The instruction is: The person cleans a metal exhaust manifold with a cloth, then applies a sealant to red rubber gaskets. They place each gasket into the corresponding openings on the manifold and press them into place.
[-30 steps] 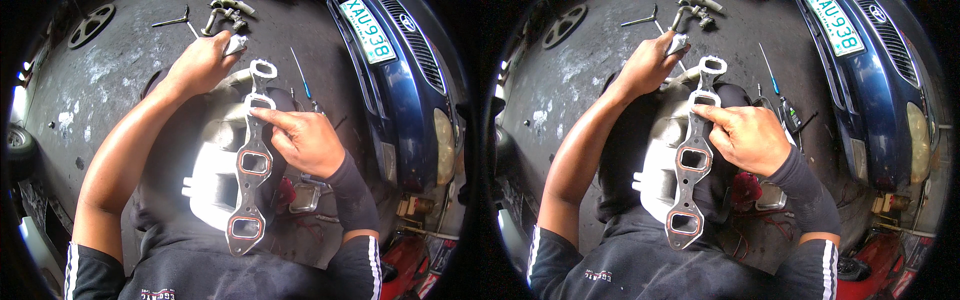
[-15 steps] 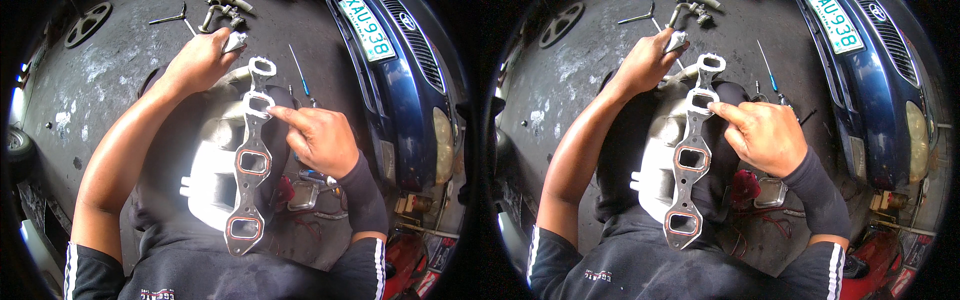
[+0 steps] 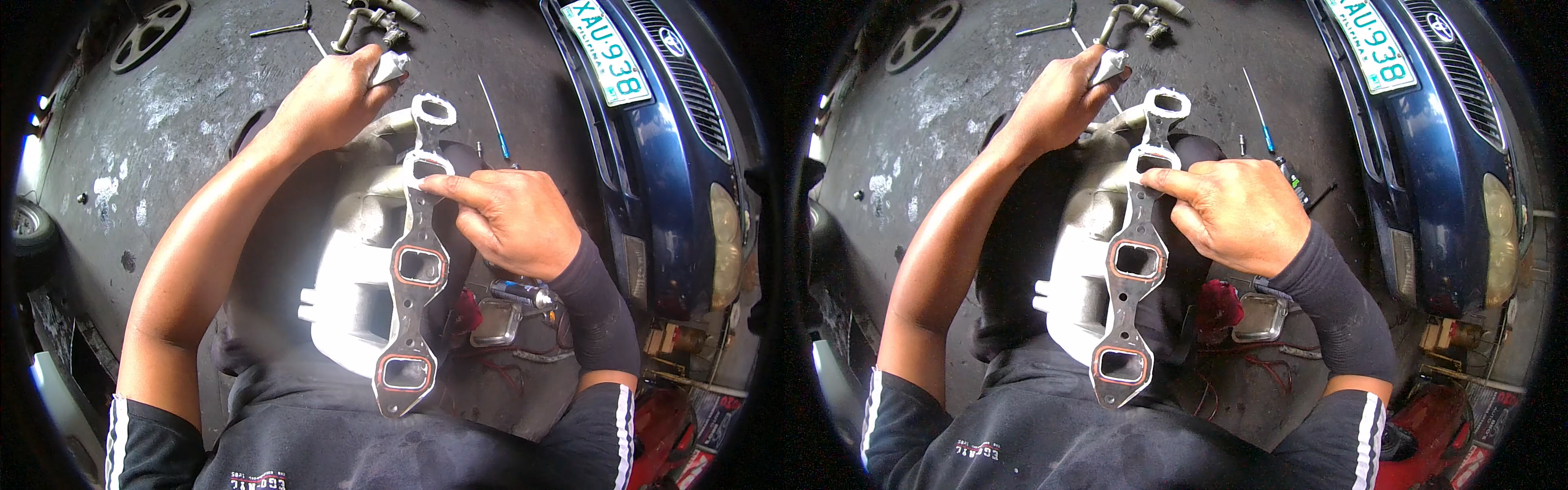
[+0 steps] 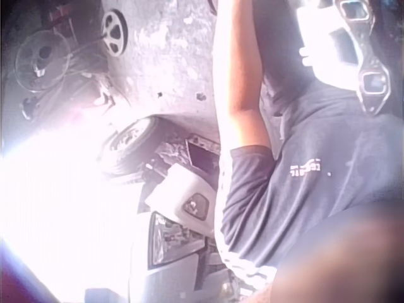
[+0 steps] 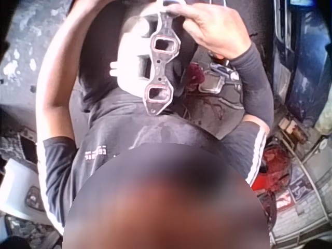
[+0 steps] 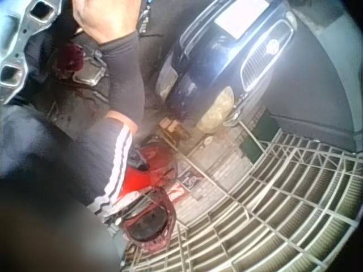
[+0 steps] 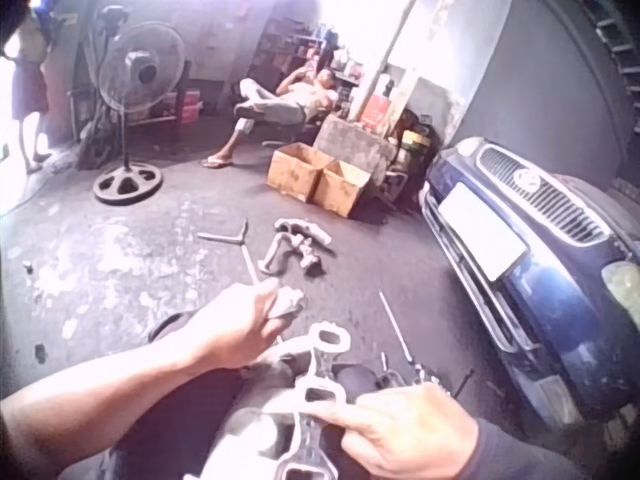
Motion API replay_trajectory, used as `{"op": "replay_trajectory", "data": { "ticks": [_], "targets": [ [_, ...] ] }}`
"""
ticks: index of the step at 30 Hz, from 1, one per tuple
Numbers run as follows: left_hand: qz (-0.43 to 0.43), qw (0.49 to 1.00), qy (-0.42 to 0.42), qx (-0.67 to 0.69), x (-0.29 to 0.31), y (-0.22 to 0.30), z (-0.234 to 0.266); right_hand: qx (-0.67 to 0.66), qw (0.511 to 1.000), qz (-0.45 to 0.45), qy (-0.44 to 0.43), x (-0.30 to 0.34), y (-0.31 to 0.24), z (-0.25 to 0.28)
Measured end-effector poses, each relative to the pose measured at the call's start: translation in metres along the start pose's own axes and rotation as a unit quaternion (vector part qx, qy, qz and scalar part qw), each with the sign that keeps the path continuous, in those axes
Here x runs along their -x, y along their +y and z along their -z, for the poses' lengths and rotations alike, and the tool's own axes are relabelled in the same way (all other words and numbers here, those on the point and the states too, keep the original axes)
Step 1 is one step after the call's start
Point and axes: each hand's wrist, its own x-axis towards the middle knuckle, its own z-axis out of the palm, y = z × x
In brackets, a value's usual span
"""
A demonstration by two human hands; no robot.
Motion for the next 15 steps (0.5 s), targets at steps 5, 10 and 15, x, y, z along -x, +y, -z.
{"op": "replay_trajectory", "data": {
  "ticks": [5, 10, 15],
  "targets": [
    [-0.010, 1.000, -0.006, 0.001, -0.001, -0.001, -0.001, 0.036, 0.999, -0.010, -0.009, 0.013, -0.001, 0.008],
    [-0.007, 1.000, -0.002, 0.002, -0.001, -0.001, -0.003, 0.053, 0.998, -0.025, -0.010, 0.023, 0.003, 0.014],
    [-0.015, 1.000, 0.002, -0.003, -0.001, -0.001, -0.004, 0.024, 0.998, -0.061, 0.009, 0.016, 0.012, 0.012]
  ]
}}
